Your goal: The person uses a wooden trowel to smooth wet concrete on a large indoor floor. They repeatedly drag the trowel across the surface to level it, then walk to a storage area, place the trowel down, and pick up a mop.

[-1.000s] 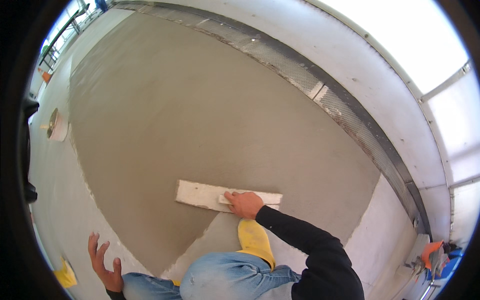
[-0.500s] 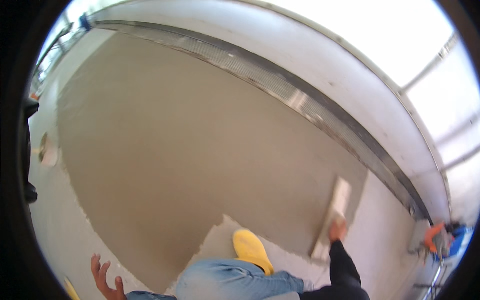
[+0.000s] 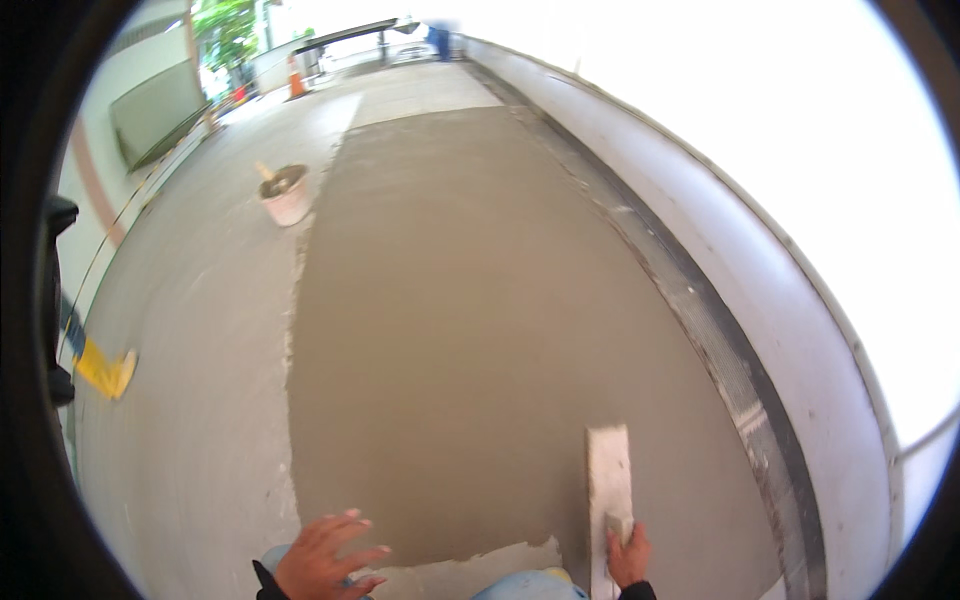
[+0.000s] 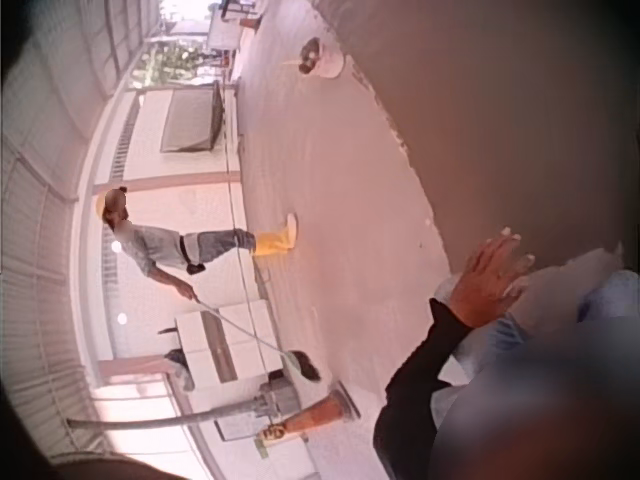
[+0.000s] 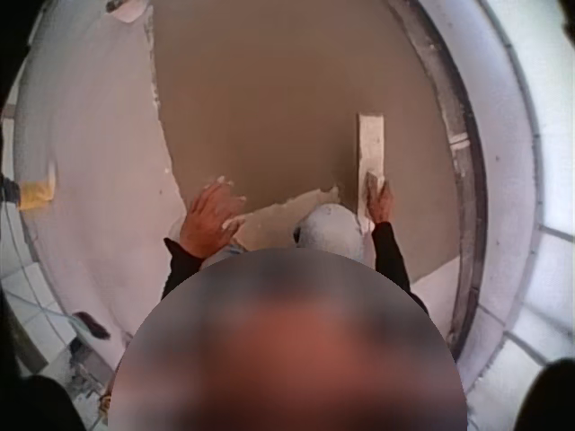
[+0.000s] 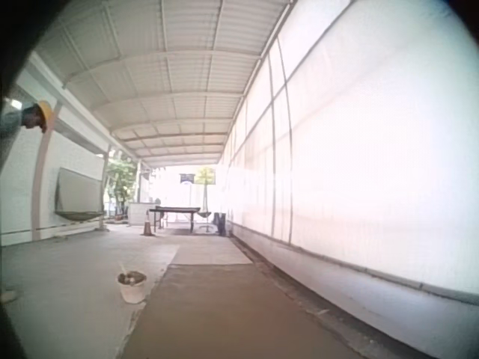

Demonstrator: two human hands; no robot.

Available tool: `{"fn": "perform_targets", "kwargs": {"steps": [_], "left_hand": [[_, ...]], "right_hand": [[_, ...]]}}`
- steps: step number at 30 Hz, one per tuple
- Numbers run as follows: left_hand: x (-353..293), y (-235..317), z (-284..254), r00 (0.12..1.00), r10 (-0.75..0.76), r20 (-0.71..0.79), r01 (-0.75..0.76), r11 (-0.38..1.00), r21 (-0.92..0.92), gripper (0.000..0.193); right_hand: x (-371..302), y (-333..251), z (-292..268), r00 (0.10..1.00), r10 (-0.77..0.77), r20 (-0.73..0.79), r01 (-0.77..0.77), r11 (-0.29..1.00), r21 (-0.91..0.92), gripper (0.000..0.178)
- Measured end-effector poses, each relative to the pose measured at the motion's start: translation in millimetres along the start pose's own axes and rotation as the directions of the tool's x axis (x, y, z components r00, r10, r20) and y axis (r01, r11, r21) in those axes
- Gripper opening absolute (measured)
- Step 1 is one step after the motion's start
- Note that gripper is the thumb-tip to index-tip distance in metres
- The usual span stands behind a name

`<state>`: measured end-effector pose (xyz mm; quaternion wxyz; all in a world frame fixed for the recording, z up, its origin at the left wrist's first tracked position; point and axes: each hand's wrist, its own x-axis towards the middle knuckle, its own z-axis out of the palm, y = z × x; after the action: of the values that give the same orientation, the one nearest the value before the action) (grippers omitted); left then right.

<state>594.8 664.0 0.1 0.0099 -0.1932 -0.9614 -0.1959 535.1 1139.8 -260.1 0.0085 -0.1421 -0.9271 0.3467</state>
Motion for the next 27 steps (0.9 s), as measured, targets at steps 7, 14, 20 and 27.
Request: {"fn": "perform_targets", "kwargs": {"steps": [7, 14, 20, 27], "left_hand": [[-44.4, -11.8, -34.0, 0.948, -0.295, 0.116, 0.311, 0.936, -0.164, 0.033], [-106.4, 16.4, -72.6, 0.714, -0.682, 0.159, 0.693, 0.655, -0.301, 0.030], [-251.5, 139.6, -117.4, 0.298, -0.925, 0.237, 0.800, 0.106, -0.591, 0.046], [-360.3, 335.6, -163.0, -0.141, -0.704, 0.696, 0.960, -0.270, -0.079, 0.044]], "right_hand": [[113.4, -336.5, -76.3, 0.872, -0.441, 0.214, 0.438, 0.897, 0.067, 0.029], [119.4, -403.0, -165.0, 0.776, -0.445, 0.446, 0.592, 0.758, -0.274, 0.045], [103.2, -297.6, -271.9, 0.578, 0.222, 0.786, 0.581, 0.565, -0.586, 0.086], [81.7, -372.9, -281.7, 0.632, 0.165, 0.757, 0.415, 0.753, -0.510, 0.092]]}}
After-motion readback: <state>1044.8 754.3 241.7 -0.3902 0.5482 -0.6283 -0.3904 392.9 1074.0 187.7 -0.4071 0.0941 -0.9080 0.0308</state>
